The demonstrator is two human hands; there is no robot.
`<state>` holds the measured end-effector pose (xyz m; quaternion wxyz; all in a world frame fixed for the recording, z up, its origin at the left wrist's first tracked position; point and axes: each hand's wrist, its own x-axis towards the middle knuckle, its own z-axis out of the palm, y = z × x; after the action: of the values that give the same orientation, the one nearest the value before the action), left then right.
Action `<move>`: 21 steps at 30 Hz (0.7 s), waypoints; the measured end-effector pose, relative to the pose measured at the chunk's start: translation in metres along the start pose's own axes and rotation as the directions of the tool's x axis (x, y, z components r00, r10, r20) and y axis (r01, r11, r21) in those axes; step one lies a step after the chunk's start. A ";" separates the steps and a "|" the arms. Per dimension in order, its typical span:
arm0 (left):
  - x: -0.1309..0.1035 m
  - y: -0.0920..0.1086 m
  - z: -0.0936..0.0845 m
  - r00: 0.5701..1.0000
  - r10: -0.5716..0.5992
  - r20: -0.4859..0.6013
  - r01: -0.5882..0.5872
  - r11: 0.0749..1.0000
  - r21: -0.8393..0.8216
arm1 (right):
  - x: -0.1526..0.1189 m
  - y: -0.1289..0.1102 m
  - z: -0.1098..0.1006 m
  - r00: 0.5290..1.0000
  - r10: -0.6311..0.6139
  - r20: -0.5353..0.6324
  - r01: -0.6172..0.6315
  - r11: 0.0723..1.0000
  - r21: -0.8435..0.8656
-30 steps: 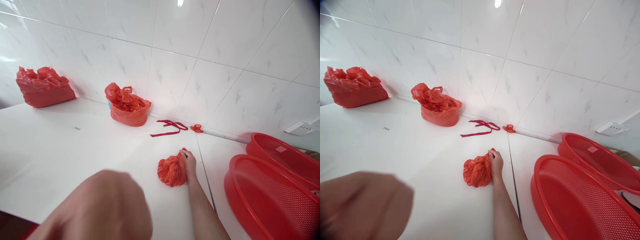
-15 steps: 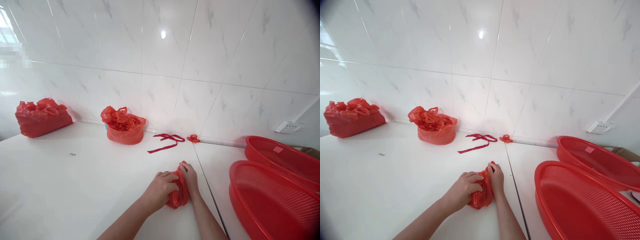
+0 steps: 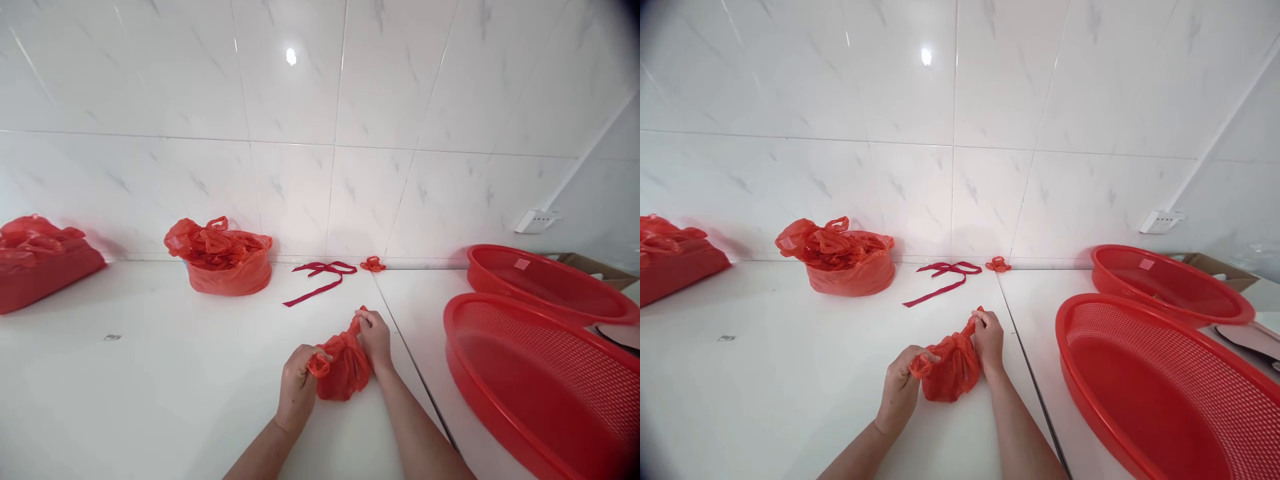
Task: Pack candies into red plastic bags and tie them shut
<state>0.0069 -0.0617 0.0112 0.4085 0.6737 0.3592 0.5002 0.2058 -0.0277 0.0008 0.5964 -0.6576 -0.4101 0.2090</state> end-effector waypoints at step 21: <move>0.010 0.002 -0.012 0.972 -0.119 0.202 0.129 0.991 -0.038 | -0.020 -0.018 -0.012 0.644 0.087 0.760 -0.588 0.692 0.419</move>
<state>-0.0020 -0.0507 0.0187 0.4900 0.6860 0.3449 0.4127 0.1981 -0.0521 0.0164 0.5293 -0.3568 -0.3644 0.6780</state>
